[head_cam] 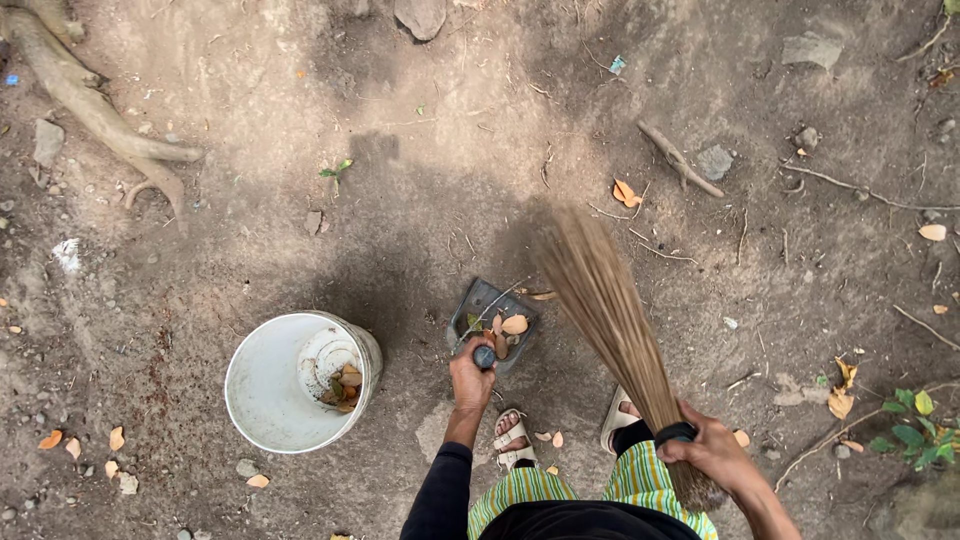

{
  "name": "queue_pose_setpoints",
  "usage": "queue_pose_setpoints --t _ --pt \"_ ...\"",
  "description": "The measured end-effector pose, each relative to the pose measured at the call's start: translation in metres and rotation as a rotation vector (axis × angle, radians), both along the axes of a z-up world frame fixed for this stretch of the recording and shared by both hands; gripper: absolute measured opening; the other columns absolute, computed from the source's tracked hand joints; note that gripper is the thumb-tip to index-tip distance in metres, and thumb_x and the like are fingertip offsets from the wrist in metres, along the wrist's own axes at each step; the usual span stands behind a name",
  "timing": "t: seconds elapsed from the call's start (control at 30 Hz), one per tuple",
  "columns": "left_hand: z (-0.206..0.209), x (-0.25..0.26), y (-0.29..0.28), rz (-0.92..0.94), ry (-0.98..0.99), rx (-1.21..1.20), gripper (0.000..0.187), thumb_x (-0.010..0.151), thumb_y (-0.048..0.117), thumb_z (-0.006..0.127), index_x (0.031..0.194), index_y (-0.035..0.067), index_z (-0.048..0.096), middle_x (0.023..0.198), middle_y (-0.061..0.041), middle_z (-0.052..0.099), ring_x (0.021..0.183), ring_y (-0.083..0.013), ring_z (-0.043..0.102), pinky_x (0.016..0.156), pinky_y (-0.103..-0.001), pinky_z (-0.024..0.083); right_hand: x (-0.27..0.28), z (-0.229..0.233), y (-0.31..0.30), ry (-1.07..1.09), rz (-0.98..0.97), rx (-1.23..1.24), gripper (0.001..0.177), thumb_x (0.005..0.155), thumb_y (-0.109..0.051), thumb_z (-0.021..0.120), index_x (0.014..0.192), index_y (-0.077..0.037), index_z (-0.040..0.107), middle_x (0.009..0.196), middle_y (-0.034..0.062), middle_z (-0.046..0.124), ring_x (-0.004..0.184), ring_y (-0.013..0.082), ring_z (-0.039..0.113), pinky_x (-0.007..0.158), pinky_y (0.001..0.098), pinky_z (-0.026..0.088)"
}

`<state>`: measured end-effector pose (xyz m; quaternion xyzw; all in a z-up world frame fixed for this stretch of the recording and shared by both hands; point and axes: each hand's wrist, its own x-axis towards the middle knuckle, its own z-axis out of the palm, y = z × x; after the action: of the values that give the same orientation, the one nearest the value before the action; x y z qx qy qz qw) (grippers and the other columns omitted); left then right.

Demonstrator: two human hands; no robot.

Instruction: The person sweeps dirt and dried leaves into a hand-held dustpan and empties the contents into a plastic bucket while moving through an outdoor dirt area.

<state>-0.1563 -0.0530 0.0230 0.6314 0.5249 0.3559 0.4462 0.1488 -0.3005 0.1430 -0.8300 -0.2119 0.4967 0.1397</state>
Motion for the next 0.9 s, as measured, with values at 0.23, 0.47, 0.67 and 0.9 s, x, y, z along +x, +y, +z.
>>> queue_pose_setpoints --t 0.23,0.47,0.67,0.9 --pt "0.0 0.025 0.0 -0.06 0.042 0.079 0.037 0.067 -0.009 0.072 0.101 0.003 0.068 0.098 -0.015 0.075 0.092 -0.027 0.075 0.08 -0.035 0.056 -0.027 -0.093 -0.027 0.113 -0.145 0.162 0.114 0.049 -0.012 0.092 0.148 0.003 0.037 0.107 0.0185 0.075 0.098 0.03 0.079 0.095 0.0341 0.059" --pt "0.012 0.017 0.006 -0.043 0.058 0.074 0.038 0.067 -0.009 0.073 0.103 0.003 0.067 0.102 -0.015 0.074 0.094 -0.0287 0.074 0.083 -0.037 0.056 -0.037 -0.033 -0.041 0.071 0.076 -0.164 0.109 0.056 -0.016 0.085 0.153 -0.006 0.037 0.095 0.0205 0.081 0.088 0.0271 0.081 0.092 0.0322 0.062" --pt "0.017 0.02 -0.002 -0.02 0.092 -0.004 0.033 0.07 -0.008 0.073 0.1 0.005 0.068 0.101 -0.012 0.076 0.094 -0.0248 0.075 0.082 -0.035 0.057 -0.012 0.005 -0.033 0.07 0.104 -0.061 0.113 0.061 -0.019 0.086 0.157 -0.014 0.027 0.096 0.0112 0.081 0.08 0.021 0.078 0.078 0.0294 0.065" --pt "-0.011 0.04 -0.015 0.004 0.115 0.044 0.04 0.067 -0.01 0.074 0.105 0.003 0.068 0.105 -0.015 0.074 0.097 -0.0259 0.073 0.083 -0.035 0.057 -0.067 -0.026 0.052 0.12 0.232 -0.151 0.096 0.077 -0.008 0.076 0.158 -0.012 0.026 0.108 0.0198 0.074 0.074 0.0214 0.07 0.074 0.034 0.063"
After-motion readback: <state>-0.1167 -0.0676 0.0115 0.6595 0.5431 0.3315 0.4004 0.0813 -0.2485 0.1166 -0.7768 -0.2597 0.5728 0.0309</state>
